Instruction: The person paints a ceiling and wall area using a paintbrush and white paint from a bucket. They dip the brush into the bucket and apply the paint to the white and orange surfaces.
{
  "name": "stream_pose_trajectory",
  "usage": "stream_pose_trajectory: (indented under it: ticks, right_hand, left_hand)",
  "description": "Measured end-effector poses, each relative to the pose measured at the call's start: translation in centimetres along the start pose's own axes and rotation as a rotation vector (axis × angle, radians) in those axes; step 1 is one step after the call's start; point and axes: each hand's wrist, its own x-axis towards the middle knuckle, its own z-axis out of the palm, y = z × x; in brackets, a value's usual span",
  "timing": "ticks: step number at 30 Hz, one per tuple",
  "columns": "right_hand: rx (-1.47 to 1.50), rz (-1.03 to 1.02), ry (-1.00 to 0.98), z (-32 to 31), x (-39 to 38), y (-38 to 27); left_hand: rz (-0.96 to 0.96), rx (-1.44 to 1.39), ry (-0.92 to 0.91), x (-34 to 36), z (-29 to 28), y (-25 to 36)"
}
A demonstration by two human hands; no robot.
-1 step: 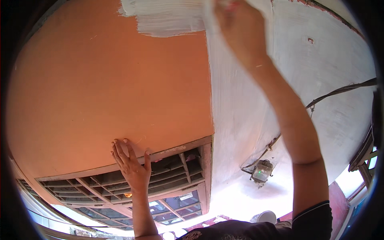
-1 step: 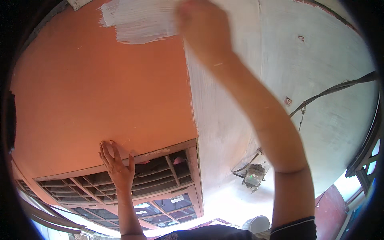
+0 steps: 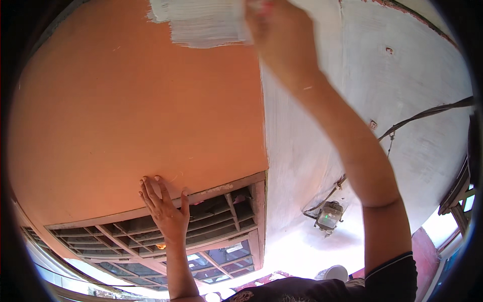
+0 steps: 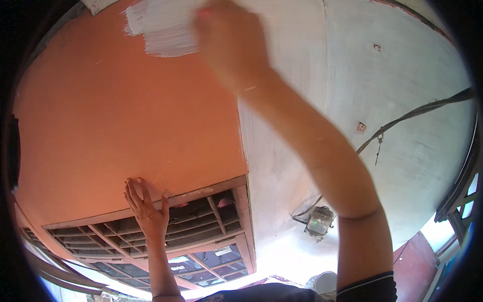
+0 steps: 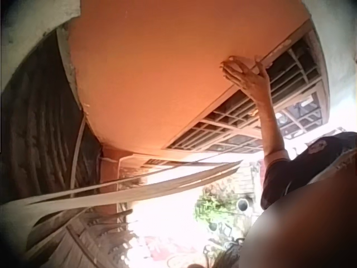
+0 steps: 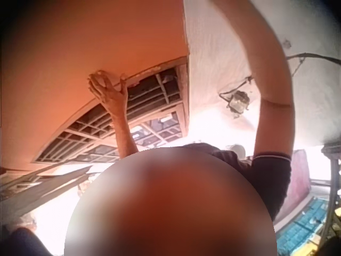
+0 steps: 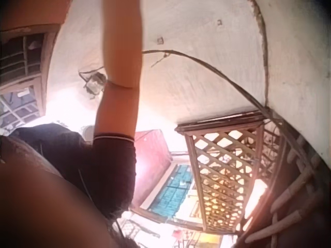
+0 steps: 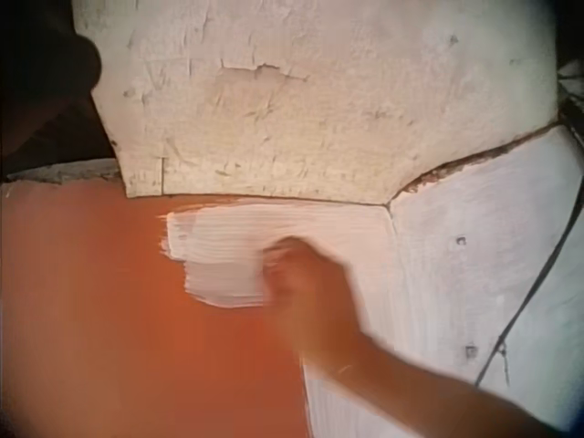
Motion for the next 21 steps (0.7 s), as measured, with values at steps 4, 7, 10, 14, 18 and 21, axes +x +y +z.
stream_pose_trajectory:
  ticks: [4,7,10,14,18,21]
  right_hand:
    - [0.23,0.166,0.033,5.8,2.8,-7.4]
    - [0.088,0.28,0.038,5.4,4.5,-7.5]
    - [-0.113,0.449,0.034,4.8,5.5,-7.2]
    - [0.243,0.589,0.05,-0.5,3.1,6.3]
    - [0.2,0.62,0.193,-10.4,1.5,17.4]
    - [0.0,0.612,0.18,-15.6,1.6,21.5]
  left_hand:
    - [0.007,0.016,0.006,0.0,0.0,-0.2]
    - [0.015,0.041,0.01,-0.2,0.2,-0.1]
    - [0.015,0.053,0.006,-0.2,0.2,-0.1]
    - [0.02,0.073,-0.005,-0.4,0.0,-0.3]
    - [0.033,0.045,0.019,-0.2,0.2,-0.1]
    - [0.024,0.048,0.001,0.0,0.1,-0.1]
